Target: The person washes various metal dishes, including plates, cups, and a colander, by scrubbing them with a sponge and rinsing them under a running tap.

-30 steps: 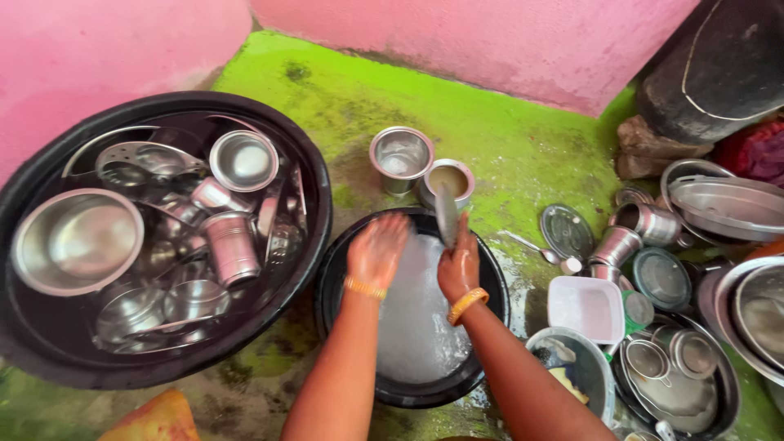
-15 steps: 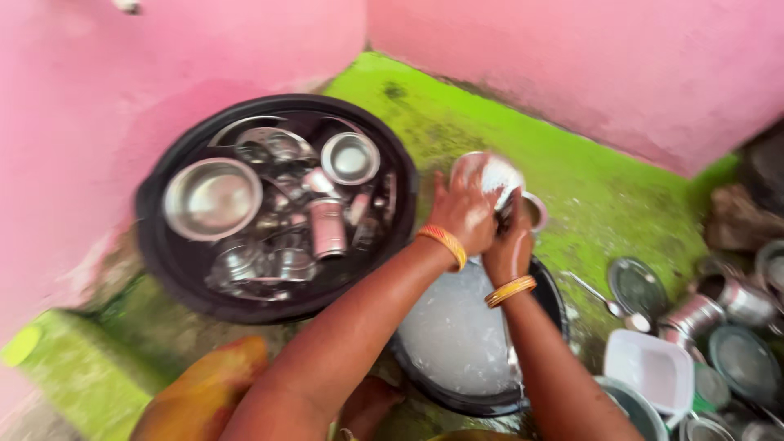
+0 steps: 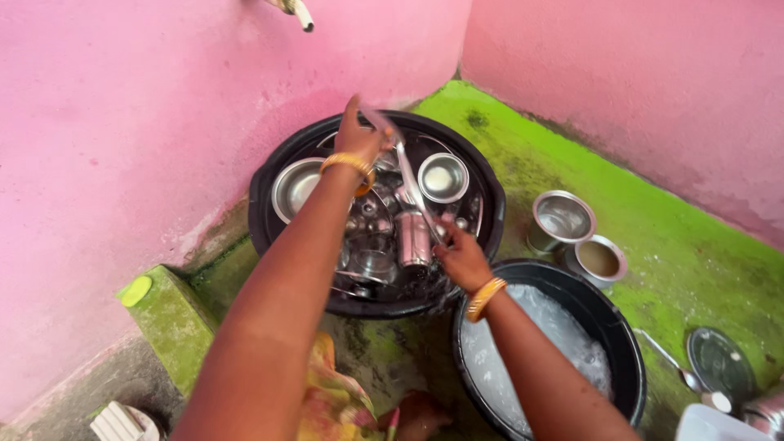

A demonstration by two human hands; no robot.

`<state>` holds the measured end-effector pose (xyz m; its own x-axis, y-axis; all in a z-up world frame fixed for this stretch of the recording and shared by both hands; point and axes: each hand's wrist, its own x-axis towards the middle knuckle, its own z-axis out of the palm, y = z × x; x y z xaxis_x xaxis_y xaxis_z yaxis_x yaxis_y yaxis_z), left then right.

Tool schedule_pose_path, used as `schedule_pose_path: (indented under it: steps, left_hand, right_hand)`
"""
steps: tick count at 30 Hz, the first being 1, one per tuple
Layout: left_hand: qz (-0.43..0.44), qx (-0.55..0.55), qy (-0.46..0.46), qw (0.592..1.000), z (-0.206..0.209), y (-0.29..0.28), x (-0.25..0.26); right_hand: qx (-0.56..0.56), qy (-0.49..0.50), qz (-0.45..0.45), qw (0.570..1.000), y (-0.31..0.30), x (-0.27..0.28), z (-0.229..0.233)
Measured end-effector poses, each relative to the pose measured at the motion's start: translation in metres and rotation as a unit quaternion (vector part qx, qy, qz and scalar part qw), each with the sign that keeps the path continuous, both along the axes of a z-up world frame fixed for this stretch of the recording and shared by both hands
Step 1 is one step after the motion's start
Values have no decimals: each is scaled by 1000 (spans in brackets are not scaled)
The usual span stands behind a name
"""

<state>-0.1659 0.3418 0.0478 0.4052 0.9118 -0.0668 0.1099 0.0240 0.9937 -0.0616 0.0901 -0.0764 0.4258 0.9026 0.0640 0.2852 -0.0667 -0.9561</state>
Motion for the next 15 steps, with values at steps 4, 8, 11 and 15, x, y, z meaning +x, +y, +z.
schedule_pose_path:
  steps: [4,8,11,15]
  left_hand:
    - [-56,268,199,941,-59,21,-49]
    - [-132,224,369,892,-109,25,-85]
    - [-127,198,429,872,-125,17,-96]
    - [-163,191,558,791,-128,7,-100]
  right_hand:
    - [-51,-21,-67,996,37,4,-25]
    - [13,-108,-160,981,73,28,-36]
    - [-129,58,-143,980,100,59,-28]
    - [-210,33,-84,974,108,83,-15]
